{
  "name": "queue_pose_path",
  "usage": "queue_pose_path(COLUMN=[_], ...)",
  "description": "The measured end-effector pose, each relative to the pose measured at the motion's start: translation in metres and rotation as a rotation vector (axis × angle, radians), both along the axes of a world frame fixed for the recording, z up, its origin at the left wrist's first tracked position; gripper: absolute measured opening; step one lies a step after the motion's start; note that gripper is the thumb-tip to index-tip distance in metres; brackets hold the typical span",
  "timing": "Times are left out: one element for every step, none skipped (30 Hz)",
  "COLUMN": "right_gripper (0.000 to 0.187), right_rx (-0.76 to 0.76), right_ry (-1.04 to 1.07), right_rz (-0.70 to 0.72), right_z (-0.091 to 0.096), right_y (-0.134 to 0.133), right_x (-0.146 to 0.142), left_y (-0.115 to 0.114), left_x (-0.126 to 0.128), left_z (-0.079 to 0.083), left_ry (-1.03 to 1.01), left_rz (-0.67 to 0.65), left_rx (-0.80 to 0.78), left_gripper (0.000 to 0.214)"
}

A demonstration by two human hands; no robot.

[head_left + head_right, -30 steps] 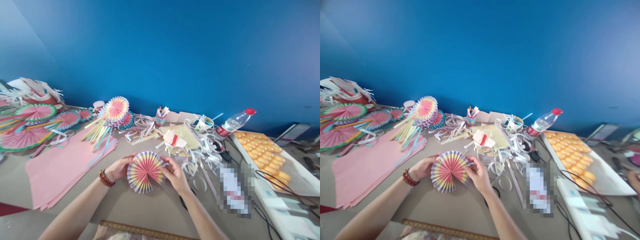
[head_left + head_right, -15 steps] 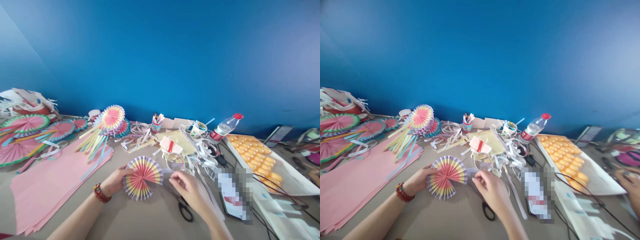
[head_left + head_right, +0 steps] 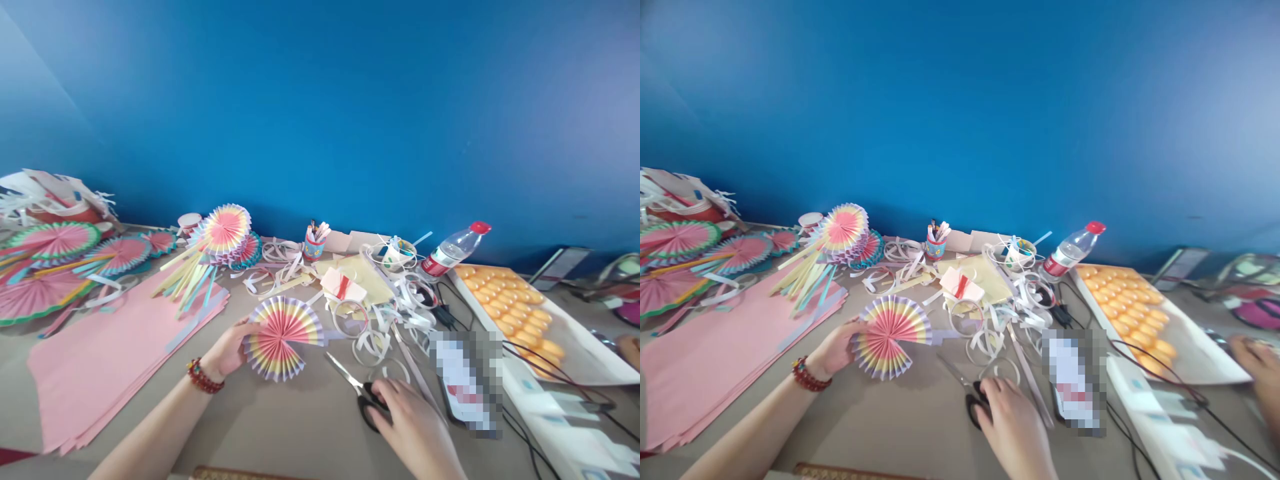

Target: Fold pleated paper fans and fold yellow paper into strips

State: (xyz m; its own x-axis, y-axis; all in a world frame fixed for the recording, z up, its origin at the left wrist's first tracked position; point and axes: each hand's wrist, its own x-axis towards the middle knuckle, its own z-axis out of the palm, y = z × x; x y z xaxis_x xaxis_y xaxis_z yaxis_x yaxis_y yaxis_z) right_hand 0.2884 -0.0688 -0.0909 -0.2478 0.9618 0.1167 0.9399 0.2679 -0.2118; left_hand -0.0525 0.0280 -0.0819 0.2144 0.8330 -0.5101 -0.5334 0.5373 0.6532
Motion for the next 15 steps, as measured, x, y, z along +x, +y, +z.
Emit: queue_pose_path(right_gripper=[0.006, 0.004, 0.003, 0.003, 0.003, 0.003, 0.005, 0.009, 0.015, 0.022, 0.029, 0.036, 0.043, 0.048, 0.052], right_rx=[-0.018, -0.041, -0.068, -0.104, -0.152, -0.211, -0.279, -0.347, -0.416, -0.484, -0.543, -0.596, -0.643, -0.674, -0.697], right_ry=[-0.009, -0.01, 0.0, 0.026, 0.07, 0.137, 0.231, 0.353, 0.496, 0.649, 0.802, 0.94, 1.056, 1.147, 1.212], right_rz=[-0.013, -0.031, -0.056, -0.082, -0.107, -0.128, -0.142, -0.15, -0.16, -0.172, -0.187, -0.202, -0.209, -0.206, -0.191], right_z=[0.002, 0.004, 0.005, 0.007, 0.007, 0.008, 0.007, 0.006, 0.004, 0.002, -0.001, -0.002, -0.004, -0.004, -0.003], right_y=[0.001, 0.003, 0.004, 0.004, 0.005, 0.005, 0.006, 0.007, 0.007, 0.008, 0.009, 0.01, 0.011, 0.012, 0.013], right_x=[-0.001, -0.002, -0.003, -0.003, -0.002, -0.002, -0.001, -0.001, -0.001, -0.003, -0.005, -0.009, -0.014, -0.02, -0.027], left_y=[0.0, 0.0, 0.0, 0.0, 0.0, 0.0, 0.0, 0.0, 0.0, 0.0, 0.0, 0.0, -0.001, -0.001, -0.001], left_x=[0.0, -0.001, -0.001, -0.001, -0.001, -0.001, -0.001, -0.001, -0.002, -0.002, -0.002, -0.002, -0.002, -0.002, -0.002], left_z=[0.001, 0.002, 0.003, 0.004, 0.005, 0.006, 0.006, 0.007, 0.007, 0.007, 0.007, 0.007, 0.006, 0.006, 0.006], left_ry=[0.015, 0.026, 0.031, 0.035, 0.037, 0.037, 0.036, 0.034, 0.033, 0.031, 0.029, 0.026, 0.022, 0.016, 0.009], left_rz=[0.012, 0.028, 0.042, 0.058, 0.072, 0.084, 0.094, 0.105, 0.114, 0.123, 0.134, 0.145, 0.153, 0.156, 0.157], left_rx=[0.003, 0.008, 0.013, 0.017, 0.02, 0.023, 0.026, 0.03, 0.033, 0.037, 0.038, 0.039, 0.038, 0.038, 0.04], left_gripper=[0.01, 0.01, 0.01, 0.01, 0.011, 0.012, 0.013, 0.012, 0.012, 0.012, 0.012, 0.012, 0.012, 0.012, 0.012])
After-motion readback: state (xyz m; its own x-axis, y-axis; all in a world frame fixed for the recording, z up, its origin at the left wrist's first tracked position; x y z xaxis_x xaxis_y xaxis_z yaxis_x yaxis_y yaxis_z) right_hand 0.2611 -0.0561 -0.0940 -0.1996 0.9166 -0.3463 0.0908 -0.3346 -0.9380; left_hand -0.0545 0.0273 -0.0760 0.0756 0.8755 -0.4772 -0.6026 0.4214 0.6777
